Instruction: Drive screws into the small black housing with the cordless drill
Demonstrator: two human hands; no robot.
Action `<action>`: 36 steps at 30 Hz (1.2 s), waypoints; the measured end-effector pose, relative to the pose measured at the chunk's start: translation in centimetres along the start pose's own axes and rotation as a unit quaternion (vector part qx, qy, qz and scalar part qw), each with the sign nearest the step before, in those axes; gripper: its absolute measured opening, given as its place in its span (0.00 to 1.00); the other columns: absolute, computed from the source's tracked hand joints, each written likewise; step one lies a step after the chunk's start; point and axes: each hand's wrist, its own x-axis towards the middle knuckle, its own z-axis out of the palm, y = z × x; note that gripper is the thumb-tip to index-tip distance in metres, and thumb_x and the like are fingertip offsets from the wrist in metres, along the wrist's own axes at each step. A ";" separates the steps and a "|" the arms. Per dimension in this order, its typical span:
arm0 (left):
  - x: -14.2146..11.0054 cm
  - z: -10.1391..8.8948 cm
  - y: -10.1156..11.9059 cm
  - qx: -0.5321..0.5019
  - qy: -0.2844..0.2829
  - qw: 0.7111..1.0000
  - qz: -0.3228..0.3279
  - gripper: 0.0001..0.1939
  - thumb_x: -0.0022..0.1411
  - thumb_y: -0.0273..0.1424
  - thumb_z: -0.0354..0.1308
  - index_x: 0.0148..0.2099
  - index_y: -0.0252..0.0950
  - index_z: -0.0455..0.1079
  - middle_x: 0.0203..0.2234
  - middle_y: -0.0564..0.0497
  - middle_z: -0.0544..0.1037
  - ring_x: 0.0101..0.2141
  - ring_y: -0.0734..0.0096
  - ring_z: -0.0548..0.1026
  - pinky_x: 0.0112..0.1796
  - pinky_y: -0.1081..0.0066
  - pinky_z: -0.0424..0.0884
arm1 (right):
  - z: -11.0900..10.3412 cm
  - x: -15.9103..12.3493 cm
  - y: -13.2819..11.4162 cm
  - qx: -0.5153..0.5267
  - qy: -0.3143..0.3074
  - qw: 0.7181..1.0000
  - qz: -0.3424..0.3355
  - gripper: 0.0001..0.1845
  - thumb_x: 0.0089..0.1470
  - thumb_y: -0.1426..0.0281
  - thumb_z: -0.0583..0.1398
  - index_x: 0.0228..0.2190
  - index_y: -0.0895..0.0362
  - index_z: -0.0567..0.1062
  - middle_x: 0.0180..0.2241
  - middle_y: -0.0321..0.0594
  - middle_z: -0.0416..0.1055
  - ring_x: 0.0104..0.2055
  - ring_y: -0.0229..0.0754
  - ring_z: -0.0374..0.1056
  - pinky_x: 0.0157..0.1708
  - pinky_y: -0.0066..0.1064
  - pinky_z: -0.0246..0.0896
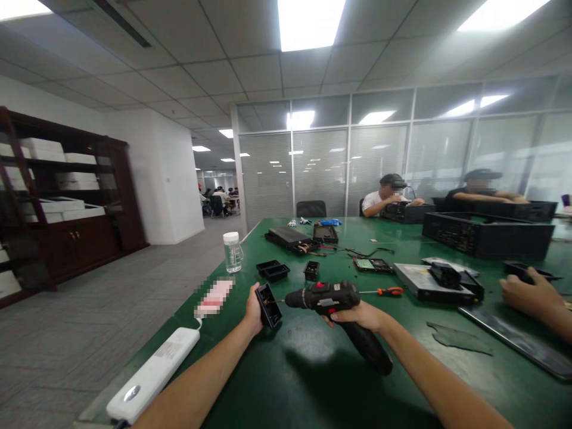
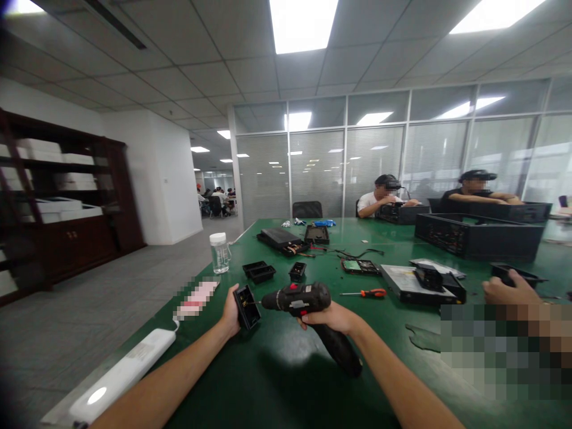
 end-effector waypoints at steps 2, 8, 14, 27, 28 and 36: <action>0.0 0.0 0.0 -0.001 0.002 1.000 0.002 0.20 0.52 0.49 0.54 0.28 0.35 0.67 0.18 0.51 0.72 0.19 0.67 0.71 0.25 0.68 0.68 | 0.0 0.0 0.0 0.001 0.001 1.000 0.001 0.13 0.52 0.65 0.61 0.34 0.64 0.74 0.30 0.41 0.69 0.35 0.40 0.65 0.42 0.33 0.58; -0.4 0.3 0.2 0.003 0.018 1.000 0.011 0.19 0.52 0.48 0.54 0.26 0.36 0.65 0.17 0.53 0.70 0.18 0.69 0.70 0.24 0.69 0.68 | 0.0 0.1 -0.3 0.000 -0.001 1.000 -0.001 0.13 0.52 0.65 0.61 0.35 0.64 0.74 0.30 0.41 0.69 0.35 0.40 0.65 0.42 0.33 0.58; -0.5 0.3 0.2 0.009 0.007 1.000 -0.002 0.20 0.52 0.49 0.53 0.27 0.36 0.66 0.18 0.52 0.71 0.19 0.67 0.70 0.25 0.67 0.69 | -0.1 0.1 -0.1 -0.001 -0.002 1.000 0.001 0.14 0.52 0.64 0.61 0.35 0.64 0.74 0.30 0.41 0.69 0.35 0.40 0.65 0.41 0.33 0.58; -0.3 0.3 0.2 -0.001 0.011 1.000 -0.009 0.20 0.53 0.48 0.53 0.29 0.35 0.68 0.19 0.50 0.72 0.19 0.67 0.71 0.25 0.66 0.69 | -0.1 0.1 -0.2 -0.012 -0.001 1.000 -0.006 0.16 0.51 0.62 0.61 0.34 0.64 0.74 0.29 0.41 0.69 0.34 0.40 0.65 0.41 0.33 0.58; -0.3 0.3 0.3 0.001 0.010 1.000 -0.011 0.20 0.53 0.48 0.53 0.29 0.35 0.68 0.19 0.50 0.72 0.19 0.67 0.70 0.25 0.66 0.69 | -0.1 0.1 -0.2 -0.014 -0.002 1.000 -0.006 0.16 0.51 0.62 0.61 0.34 0.64 0.74 0.29 0.41 0.69 0.34 0.40 0.65 0.41 0.33 0.58; -0.5 0.4 0.3 -0.003 0.022 1.000 -0.007 0.19 0.53 0.48 0.53 0.28 0.35 0.67 0.18 0.52 0.71 0.19 0.67 0.71 0.25 0.67 0.69 | 0.0 0.0 -0.6 -0.007 0.000 1.000 0.010 0.18 0.50 0.61 0.62 0.35 0.64 0.74 0.29 0.42 0.70 0.35 0.41 0.65 0.42 0.35 0.58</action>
